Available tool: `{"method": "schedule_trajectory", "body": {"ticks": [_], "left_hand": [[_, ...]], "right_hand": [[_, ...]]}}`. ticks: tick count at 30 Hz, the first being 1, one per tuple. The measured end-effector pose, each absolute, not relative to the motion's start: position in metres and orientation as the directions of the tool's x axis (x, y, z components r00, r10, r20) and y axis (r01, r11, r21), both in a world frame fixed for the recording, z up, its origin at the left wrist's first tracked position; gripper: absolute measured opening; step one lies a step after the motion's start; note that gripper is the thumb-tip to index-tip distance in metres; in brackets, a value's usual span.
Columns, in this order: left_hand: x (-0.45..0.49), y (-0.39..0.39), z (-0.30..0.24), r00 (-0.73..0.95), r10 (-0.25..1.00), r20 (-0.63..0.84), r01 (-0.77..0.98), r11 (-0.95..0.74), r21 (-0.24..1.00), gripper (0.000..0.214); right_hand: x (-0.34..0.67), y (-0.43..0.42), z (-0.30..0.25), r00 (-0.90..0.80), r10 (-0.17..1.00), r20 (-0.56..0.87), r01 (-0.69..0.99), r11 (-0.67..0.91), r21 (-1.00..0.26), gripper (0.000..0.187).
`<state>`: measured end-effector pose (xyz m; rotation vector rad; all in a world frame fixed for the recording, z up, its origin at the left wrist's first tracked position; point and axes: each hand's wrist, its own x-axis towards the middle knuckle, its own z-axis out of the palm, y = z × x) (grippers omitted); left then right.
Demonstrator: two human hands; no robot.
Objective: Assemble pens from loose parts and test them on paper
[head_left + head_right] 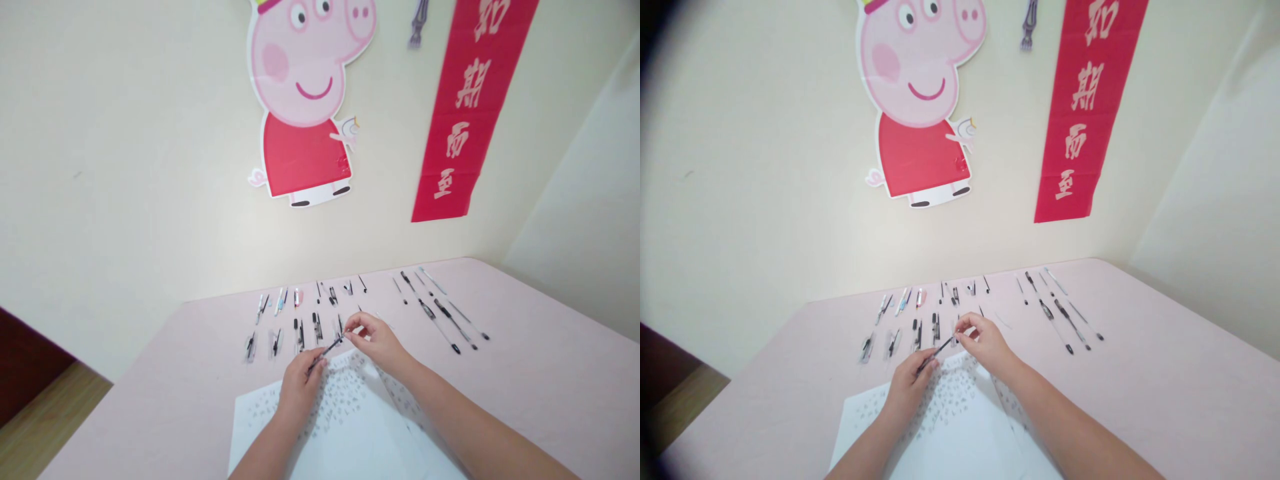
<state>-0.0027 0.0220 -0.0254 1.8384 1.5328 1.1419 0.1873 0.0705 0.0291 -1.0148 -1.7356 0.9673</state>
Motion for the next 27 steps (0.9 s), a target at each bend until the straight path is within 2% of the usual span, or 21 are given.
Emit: {"method": "schedule_trajectory", "body": {"ticks": [10,16,18,20,24,27], "left_hand": [[-0.002,0.022,-0.025,0.019,0.961,0.277,0.541,-0.243,0.805,0.027],[-0.003,0.023,-0.028,-0.007,0.957,0.289,0.528,-0.242,0.814,0.027],[-0.003,0.023,-0.029,-0.013,0.956,0.293,0.532,-0.242,0.812,0.027],[-0.004,0.023,-0.03,-0.021,0.956,0.292,0.534,-0.236,0.812,0.027],[-0.003,0.022,-0.029,-0.048,0.958,0.281,0.518,-0.217,0.827,0.028],[-0.002,0.022,-0.028,-0.052,0.959,0.277,0.507,-0.213,0.835,0.029]], "right_hand": [[0.187,0.068,0.03,-0.308,0.898,0.316,0.225,0.391,-0.892,0.006],[0.198,0.078,0.03,-0.3,0.889,0.346,0.222,0.417,-0.881,0.014],[0.207,0.089,0.022,-0.235,0.907,0.348,0.301,0.409,-0.862,0.015],[0.219,0.1,0.01,-0.166,0.925,0.342,0.456,0.38,-0.805,0.016],[0.242,0.114,-0.011,-0.081,0.94,0.331,0.792,0.262,-0.551,0.026],[0.252,0.117,-0.019,-0.064,0.947,0.314,0.895,0.193,-0.402,0.03]]}}
